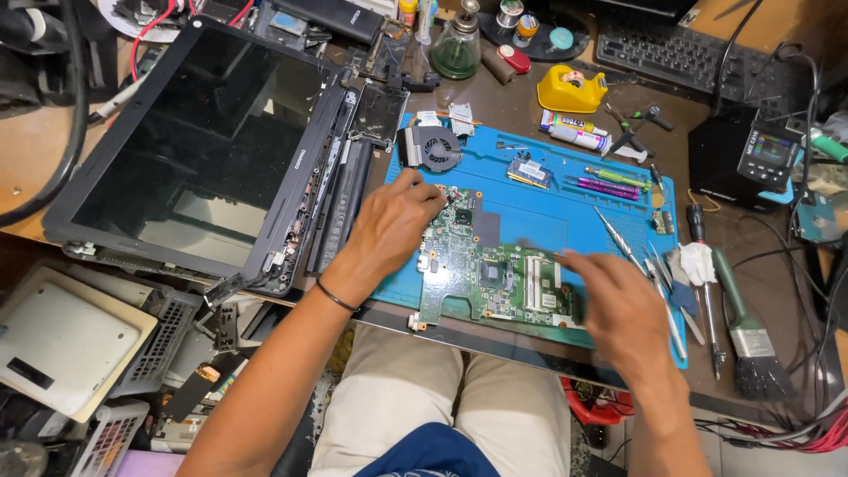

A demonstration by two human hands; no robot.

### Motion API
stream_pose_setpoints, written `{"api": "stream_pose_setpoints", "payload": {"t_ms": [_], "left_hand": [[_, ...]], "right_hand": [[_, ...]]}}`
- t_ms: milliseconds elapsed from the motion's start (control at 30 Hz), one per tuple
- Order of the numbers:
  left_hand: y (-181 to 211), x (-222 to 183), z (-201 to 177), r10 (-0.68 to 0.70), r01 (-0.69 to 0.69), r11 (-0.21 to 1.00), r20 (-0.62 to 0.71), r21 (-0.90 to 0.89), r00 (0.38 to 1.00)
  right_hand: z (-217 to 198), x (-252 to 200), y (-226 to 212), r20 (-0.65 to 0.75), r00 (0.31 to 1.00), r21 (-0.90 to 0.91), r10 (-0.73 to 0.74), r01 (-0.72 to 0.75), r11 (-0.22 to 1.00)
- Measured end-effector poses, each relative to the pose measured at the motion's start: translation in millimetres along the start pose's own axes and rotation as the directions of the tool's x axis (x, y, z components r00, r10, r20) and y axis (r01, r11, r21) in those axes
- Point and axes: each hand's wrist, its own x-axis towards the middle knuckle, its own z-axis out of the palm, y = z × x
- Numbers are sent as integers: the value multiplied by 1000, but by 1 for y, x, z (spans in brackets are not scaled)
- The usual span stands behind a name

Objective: Cleaning old thermal paste from a laptop motherboard and applying a fresh layer.

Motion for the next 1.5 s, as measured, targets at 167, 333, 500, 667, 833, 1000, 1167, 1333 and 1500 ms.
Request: {"api": "stream_pose_setpoints", "payload": {"t_ms": [167,333,500,667,833,1000,1167,1333,1500], "left_hand": [[-1,-3,-19,0,0,1000,50,2,999],[-3,-4,-20,-66,74,994,94,-80,993],[-4,-6,-20,-64,72,994,98,-88,993],[-2,-8,-14,-73,80,994,106,-69,992],[2,-12,-11,-87,88,996,102,-2,991],[13,-16,-13,-118,115,993,106,32,987],[38,-20,-30,-117,118,993,86,3,989],[40,-24,-26,-121,118,992,67,42,990],[40,-24,-18,-118,119,991,-9,55,993]], "right_hand": [[15,73,-34,111,949,42,-295,293,955],[33,114,-11,265,907,17,-327,335,942],[35,114,-10,299,908,59,-294,289,955],[15,117,-20,482,835,236,-264,167,957],[-3,123,-30,454,849,332,-271,122,935],[-4,99,-9,314,943,280,-114,23,960],[6,30,46,87,965,-38,247,-244,969],[6,-11,60,-17,969,-242,245,-241,940],[-47,-61,112,-114,874,-458,472,-468,756]]}}
